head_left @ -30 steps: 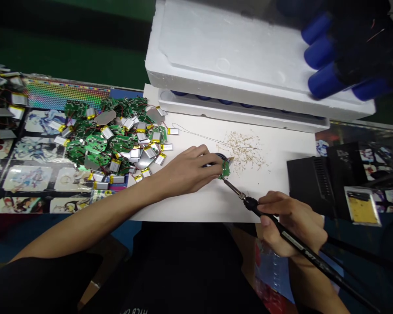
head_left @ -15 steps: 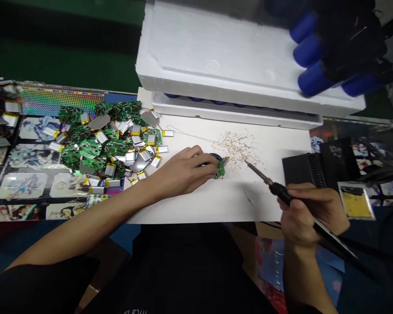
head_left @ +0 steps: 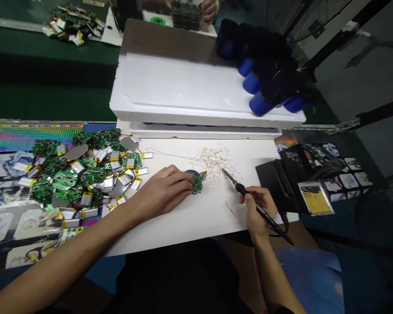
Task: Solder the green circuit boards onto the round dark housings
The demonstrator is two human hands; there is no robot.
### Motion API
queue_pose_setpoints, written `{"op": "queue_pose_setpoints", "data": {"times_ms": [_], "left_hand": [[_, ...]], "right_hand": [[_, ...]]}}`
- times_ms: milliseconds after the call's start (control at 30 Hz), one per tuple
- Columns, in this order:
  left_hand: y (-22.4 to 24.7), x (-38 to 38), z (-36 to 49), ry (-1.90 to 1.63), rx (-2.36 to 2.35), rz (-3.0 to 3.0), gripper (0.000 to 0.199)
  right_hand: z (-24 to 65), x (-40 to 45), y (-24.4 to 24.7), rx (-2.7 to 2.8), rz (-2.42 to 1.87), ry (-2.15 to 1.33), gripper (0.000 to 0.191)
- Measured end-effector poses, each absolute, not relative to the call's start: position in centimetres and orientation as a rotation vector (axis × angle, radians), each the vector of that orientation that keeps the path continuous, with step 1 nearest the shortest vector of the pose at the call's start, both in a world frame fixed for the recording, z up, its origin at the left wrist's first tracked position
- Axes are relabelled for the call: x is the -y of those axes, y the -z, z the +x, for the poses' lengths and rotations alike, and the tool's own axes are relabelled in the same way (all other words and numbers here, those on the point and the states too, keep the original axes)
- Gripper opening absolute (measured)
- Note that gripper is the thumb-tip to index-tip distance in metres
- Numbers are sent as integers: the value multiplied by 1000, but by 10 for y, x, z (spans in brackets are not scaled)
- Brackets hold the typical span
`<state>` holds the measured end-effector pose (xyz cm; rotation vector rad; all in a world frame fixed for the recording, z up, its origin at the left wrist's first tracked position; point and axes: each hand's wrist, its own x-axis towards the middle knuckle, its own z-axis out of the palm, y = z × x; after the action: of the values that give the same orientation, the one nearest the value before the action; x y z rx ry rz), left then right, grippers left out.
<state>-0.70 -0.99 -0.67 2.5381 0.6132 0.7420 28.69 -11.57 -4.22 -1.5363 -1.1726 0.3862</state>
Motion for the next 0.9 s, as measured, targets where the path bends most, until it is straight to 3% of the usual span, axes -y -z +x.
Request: {"op": "queue_pose_setpoints", "data": {"times_ms": [700,833,900], "left_hand": [[-5,5,-13,-731,-715,2368,12],[1,9,-11,-623,-789,2328,53],[3,9,-7,-575,-768,2316,57]], "right_hand": [[290,119,54,1155,-1472,-373,16],[290,118,53,1152,-1491,-283,17],[291,118,54,1162,-1516,-252,24]]}}
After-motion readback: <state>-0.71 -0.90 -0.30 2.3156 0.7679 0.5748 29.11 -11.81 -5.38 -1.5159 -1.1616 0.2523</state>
